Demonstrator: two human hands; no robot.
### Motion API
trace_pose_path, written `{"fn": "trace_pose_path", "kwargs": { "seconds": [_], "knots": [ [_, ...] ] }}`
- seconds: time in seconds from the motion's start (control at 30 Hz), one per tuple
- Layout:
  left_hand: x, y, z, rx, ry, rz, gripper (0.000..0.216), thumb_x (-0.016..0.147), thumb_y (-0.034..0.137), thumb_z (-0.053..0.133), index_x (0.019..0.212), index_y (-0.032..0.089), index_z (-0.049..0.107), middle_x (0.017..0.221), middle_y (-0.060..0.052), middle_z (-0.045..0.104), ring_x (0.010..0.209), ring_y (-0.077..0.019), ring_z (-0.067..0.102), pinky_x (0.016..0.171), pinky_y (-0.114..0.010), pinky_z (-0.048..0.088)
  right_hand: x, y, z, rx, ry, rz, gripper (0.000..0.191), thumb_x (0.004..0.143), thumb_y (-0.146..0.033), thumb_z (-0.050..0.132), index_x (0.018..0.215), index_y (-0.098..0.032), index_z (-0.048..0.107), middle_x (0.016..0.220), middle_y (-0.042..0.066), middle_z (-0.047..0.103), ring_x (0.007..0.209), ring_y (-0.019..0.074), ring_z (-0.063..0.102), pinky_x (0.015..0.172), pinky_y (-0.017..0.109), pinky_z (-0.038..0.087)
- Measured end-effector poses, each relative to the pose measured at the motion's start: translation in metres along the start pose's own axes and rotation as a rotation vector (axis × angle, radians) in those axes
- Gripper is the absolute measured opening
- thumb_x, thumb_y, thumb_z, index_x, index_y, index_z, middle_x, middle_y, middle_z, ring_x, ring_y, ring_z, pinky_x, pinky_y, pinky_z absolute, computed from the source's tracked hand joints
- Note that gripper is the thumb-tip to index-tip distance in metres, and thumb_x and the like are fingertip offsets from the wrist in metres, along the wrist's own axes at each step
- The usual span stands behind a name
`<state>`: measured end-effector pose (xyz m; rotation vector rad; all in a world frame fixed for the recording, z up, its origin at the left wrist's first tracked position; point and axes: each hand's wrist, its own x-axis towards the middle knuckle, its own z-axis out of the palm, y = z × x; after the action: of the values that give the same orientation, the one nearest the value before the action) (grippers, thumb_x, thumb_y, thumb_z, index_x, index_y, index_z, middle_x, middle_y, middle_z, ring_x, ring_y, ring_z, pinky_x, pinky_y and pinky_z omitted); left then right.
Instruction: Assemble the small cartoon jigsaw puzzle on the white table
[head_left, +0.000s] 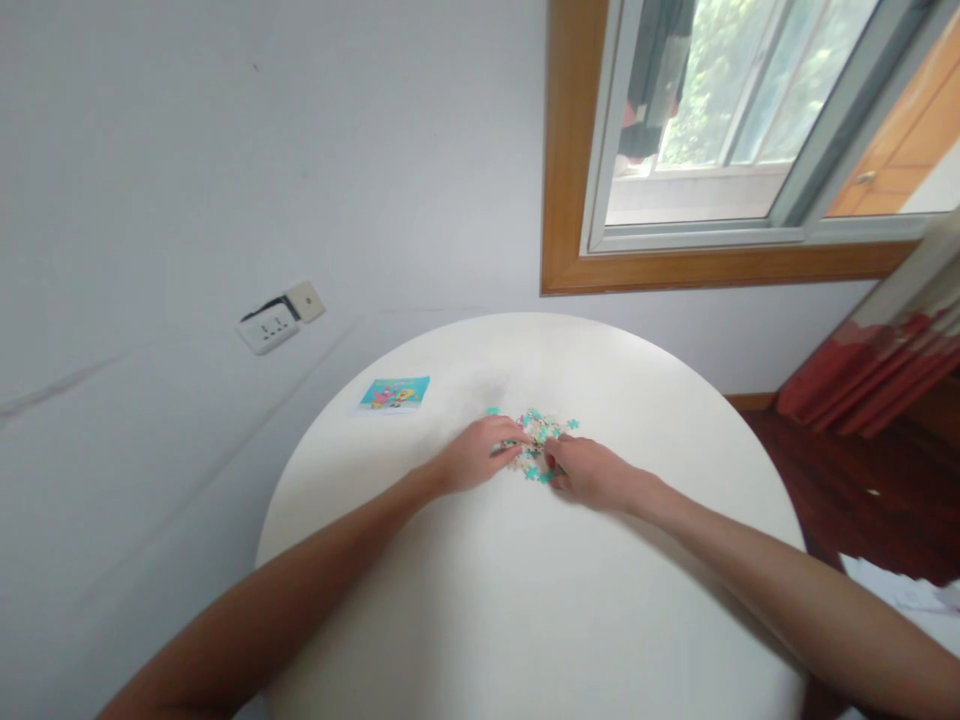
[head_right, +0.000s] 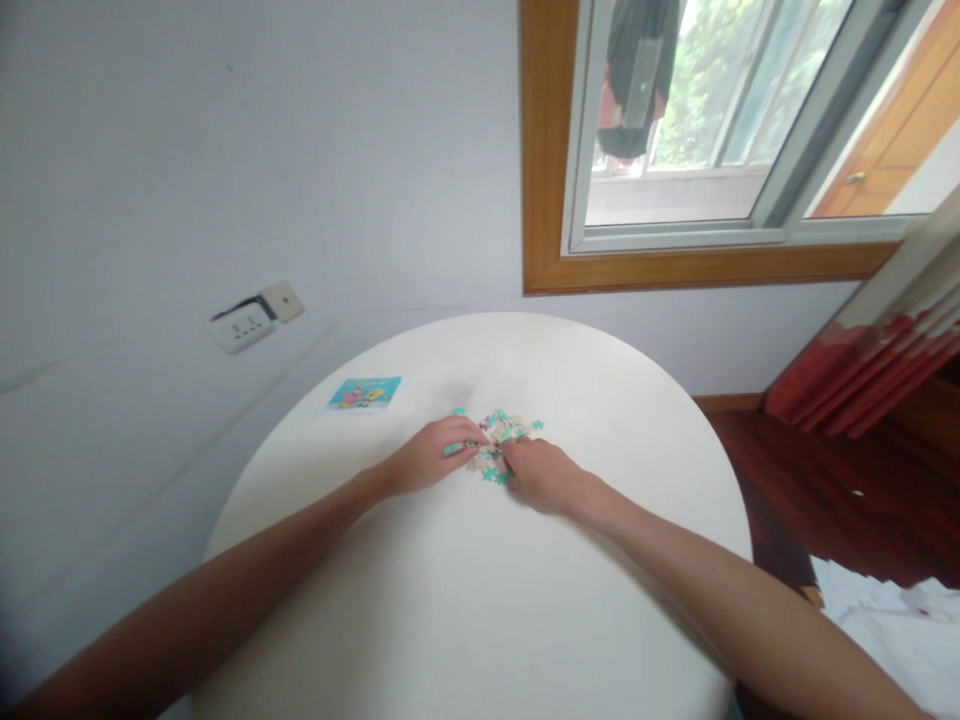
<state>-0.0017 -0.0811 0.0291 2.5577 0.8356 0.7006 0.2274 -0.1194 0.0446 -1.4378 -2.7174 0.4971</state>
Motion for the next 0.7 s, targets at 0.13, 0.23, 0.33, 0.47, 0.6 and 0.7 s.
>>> {"fn": "trace_pose_path", "kwargs": {
  "seconds": [0.13,0.23,0.33,0.47,0.6,0.7],
  "knots": [
    [-0.001,0.008,0.009,-0.004,-0.12,0.031,0.024,0.094,0.029,0.06,0.116,0.021,0.067,0.116,-0.007,0.07,0.112,-0.0209,0.061,0.105,-0.036,0.041,0.008,0.003,0.006,0.09,0.075,0.046,0.014,0.083,-0.018,0.058,0.096,-0.017,0.064,0.095,0.01,0.071,0.086,0.0207,0.065,0.071,0.027,0.04],
    [-0.001,0.008,0.013,-0.008,-0.136,0.005,0.028,0.091,0.033,0.065,0.117,0.022,0.067,0.118,-0.007,0.069,0.114,-0.022,0.059,0.106,-0.037,0.039,0.017,0.009,0.009,0.22,0.144,0.088,0.008,0.084,-0.016,0.057,0.082,-0.018,0.065,0.082,0.006,0.07,0.074,0.0173,0.062,0.064,0.025,0.039],
    [0.0,0.007,0.017,0.005,-0.112,-0.009,0.029,0.09,0.036,0.067,0.116,0.022,0.067,0.117,-0.007,0.069,0.113,-0.0227,0.058,0.106,-0.038,0.039,0.025,0.02,0.006,0.457,0.176,0.079,0.01,0.082,-0.013,0.056,0.075,-0.017,0.062,0.067,0.001,0.063,0.062,0.0132,0.057,0.058,0.023,0.039],
    [0.002,0.015,0.023,0.064,-0.077,0.01,0.027,0.091,0.037,0.066,0.113,0.022,0.068,0.117,-0.007,0.067,0.114,-0.023,0.055,0.106,-0.039,0.038,0.031,0.038,0.002,0.726,0.201,0.12,0.014,0.077,-0.006,0.051,0.082,-0.015,0.061,0.066,-0.001,0.061,0.055,0.011,0.057,0.053,0.021,0.042],
    [0.003,0.026,0.031,0.154,-0.125,0.057,0.026,0.094,0.035,0.062,0.117,0.026,0.067,0.122,-0.005,0.062,0.122,-0.024,0.049,0.112,-0.042,0.032,0.032,0.05,0.001,0.749,0.245,0.12,0.033,0.068,0.001,0.05,0.096,-0.014,0.062,0.084,0.003,0.068,0.059,0.0105,0.061,0.053,0.019,0.044],
    [0.003,0.029,0.033,0.186,-0.138,0.055,0.021,0.094,0.032,0.062,0.114,0.025,0.067,0.121,-0.006,0.06,0.122,-0.0236,0.048,0.115,-0.044,0.028,0.03,0.055,-0.004,0.598,0.351,0.088,0.033,0.073,-0.001,0.052,0.1,-0.016,0.066,0.091,0.005,0.072,0.065,0.0115,0.062,0.061,0.022,0.047]
  ]
}}
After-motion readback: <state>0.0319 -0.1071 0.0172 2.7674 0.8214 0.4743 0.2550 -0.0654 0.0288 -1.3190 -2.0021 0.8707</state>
